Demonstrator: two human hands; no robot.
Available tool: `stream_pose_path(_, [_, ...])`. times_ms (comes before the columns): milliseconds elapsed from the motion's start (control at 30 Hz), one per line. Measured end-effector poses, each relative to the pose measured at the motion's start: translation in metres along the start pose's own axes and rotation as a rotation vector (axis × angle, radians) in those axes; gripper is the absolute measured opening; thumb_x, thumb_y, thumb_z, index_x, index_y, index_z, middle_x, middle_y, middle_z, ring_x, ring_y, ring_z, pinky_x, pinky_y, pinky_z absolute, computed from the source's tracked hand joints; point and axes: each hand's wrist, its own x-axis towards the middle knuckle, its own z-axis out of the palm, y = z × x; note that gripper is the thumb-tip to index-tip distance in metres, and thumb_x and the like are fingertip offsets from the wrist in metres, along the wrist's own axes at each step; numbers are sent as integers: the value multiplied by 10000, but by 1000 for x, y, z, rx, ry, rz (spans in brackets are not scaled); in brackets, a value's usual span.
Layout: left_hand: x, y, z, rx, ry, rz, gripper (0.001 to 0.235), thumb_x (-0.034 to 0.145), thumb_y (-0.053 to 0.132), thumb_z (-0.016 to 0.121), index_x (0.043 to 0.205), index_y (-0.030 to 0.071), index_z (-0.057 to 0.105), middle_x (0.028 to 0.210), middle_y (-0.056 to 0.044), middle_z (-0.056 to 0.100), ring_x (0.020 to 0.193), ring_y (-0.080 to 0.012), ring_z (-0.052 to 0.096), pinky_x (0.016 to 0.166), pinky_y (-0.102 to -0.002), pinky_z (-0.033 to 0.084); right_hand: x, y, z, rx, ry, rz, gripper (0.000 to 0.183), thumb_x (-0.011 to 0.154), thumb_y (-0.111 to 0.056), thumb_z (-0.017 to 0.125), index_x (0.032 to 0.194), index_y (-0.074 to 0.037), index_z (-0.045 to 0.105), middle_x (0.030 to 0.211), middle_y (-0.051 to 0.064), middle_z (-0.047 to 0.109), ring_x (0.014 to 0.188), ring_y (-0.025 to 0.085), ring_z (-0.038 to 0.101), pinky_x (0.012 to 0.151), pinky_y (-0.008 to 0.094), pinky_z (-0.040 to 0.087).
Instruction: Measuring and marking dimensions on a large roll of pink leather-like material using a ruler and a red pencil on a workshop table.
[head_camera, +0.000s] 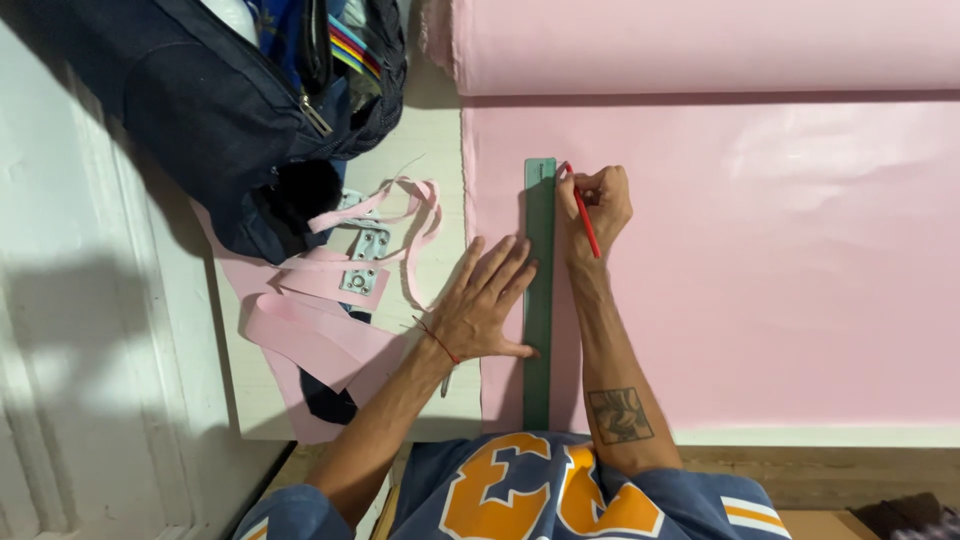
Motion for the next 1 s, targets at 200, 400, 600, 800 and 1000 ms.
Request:
stream_pose_path(200, [0,2,-5,-41,3,5,1238,548,806,796,1501,56,542,1650,-207,425,1588,-359,313,1333,-611,140,-1,12,1,-25,-18,0,227,867,29,805,783,-30,603,741,153,547,562,285,610,482,314,492])
stream_pose_path(400, [-6,3,4,-44,14,16,1254,608,899,673,1516,47,523,1613,-210,467,1580,-365,328,1327,-616,143,2,26,-13,6,-93,199,289,888,-99,861,864,-15,586,789,202,619,654,310,640,563,351,529])
stream_pose_path(600, [-12,7,11,32,-16,14,1361,559,995,589,1530,46,507,1647,-212,420,1580,-381,316,1307,-660,122,22,-28,-123,567,302,613,150,1035,-114,638,1030,-193,511,858,-81,498,670,-8,476,475,65,324])
stream_pose_path(800, [-4,3,-1,242,-365,29,1242,702,929,639,1631,163,336,1746,-130,216,1608,-299,134,1304,-581,25,-41,1,-346,607,601,580,165,1047,25,524,1175,-76,497,1100,114,645,826,143,627,568,179,521])
stream_pose_path(1000, [2,11,-7,277,-392,81,1187,741,816,634,1634,102,316,1736,-180,215,1615,-308,141,1293,-595,42,-192,21,-495,446,999,577,165,1075,-69,498,1239,-50,516,941,25,659,705,96,669,541,178,542])
